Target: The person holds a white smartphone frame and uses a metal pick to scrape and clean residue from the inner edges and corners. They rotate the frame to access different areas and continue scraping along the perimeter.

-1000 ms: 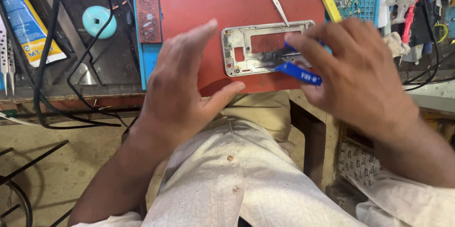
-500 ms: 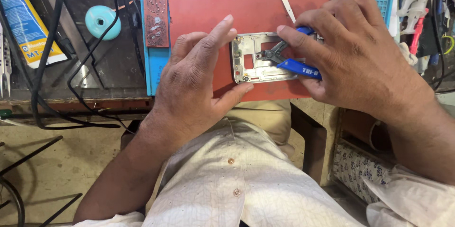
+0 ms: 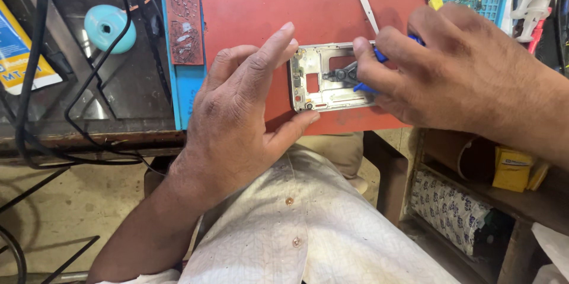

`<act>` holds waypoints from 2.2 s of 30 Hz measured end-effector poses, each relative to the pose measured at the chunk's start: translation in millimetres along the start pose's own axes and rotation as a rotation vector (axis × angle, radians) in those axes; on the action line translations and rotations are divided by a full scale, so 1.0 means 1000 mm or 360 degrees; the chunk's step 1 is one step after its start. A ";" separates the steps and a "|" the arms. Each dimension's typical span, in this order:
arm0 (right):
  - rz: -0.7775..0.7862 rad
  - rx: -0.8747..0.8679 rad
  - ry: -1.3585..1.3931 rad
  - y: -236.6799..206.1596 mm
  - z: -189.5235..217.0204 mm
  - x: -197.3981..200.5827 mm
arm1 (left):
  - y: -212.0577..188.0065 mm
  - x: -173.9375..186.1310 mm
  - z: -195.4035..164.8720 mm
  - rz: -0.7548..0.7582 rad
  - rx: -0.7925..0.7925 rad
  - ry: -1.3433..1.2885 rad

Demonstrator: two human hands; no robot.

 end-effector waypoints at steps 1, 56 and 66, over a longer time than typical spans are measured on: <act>0.0013 0.0007 0.0040 0.002 -0.001 -0.003 | 0.003 0.001 0.003 0.0003 -0.0009 -0.0005; -0.0270 -0.0199 0.0238 -0.030 -0.006 0.004 | 0.012 -0.029 -0.008 0.0064 -0.0080 0.0241; -0.0152 -0.0145 0.0228 -0.028 0.002 -0.012 | 0.005 -0.035 -0.005 0.0062 -0.0093 0.0266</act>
Point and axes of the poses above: each hand's wrist, its own y-axis towards the middle knuckle, its own x-axis out of the back of the hand, z = x × y, the point moved 7 cm from there along y, towards the middle knuckle, and after that the axes turned 11 degrees about -y, right-handed, at the moved point
